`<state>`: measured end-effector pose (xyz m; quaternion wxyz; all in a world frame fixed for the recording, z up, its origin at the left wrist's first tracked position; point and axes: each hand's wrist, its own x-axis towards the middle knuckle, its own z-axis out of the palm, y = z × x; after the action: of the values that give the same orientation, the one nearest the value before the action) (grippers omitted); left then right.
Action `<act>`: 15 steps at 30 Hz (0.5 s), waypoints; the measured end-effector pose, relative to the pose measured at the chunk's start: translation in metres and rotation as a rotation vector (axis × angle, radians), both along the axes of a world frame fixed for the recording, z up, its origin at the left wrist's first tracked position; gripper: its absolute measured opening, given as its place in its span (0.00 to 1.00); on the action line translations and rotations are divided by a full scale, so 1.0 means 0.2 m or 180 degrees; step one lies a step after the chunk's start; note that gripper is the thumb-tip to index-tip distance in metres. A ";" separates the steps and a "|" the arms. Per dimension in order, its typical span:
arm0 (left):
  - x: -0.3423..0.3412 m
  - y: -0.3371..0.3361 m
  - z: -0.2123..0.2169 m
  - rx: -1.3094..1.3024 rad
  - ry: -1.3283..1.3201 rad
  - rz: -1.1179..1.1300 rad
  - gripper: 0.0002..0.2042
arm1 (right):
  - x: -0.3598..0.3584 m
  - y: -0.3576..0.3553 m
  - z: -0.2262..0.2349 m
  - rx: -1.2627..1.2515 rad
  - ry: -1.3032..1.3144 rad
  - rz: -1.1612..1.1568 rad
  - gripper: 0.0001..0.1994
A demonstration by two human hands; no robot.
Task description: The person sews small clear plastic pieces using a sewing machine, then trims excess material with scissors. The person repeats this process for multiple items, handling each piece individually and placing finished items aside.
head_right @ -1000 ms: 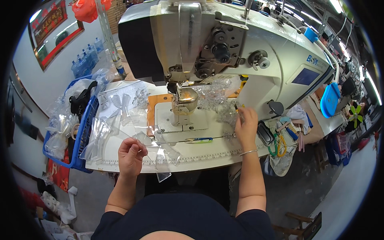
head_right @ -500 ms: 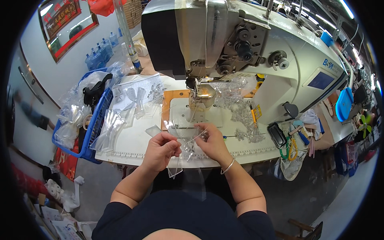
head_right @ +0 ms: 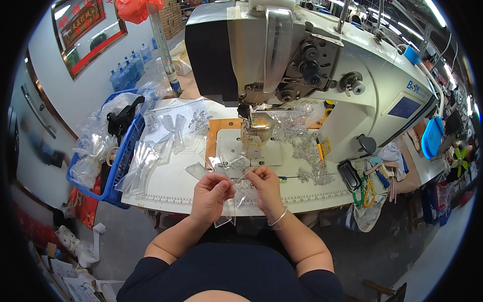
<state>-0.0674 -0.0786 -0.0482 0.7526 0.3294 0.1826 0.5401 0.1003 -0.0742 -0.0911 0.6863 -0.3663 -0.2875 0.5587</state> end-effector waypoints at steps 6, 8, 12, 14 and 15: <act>0.05 0.03 -0.05 0.0228 0.0792 0.1136 0.05 | -0.13 -0.07 0.08 -0.0049 0.0634 0.0224 0.14; 0.02 0.04 -0.06 0.0329 0.1215 0.0985 0.06 | -0.12 -0.09 0.08 0.0059 -0.0444 -0.0034 0.13; 0.03 0.04 -0.06 0.0146 0.1334 0.1017 0.06 | -0.13 -0.08 0.12 0.0136 -0.1164 -0.0190 0.11; 0.04 0.04 -0.08 0.0155 0.1164 0.1089 0.06 | -0.13 -0.09 0.12 -0.0134 -0.1192 -0.0086 0.11; 0.03 0.04 -0.09 0.0144 0.1162 0.1080 0.06 | -0.13 -0.10 0.12 -0.0142 -0.1140 -0.0034 0.11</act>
<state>-0.0606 -0.0703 -0.0652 0.5982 0.4030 0.3560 0.5941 0.0736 -0.0938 -0.0674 0.6188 -0.4767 -0.3907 0.4871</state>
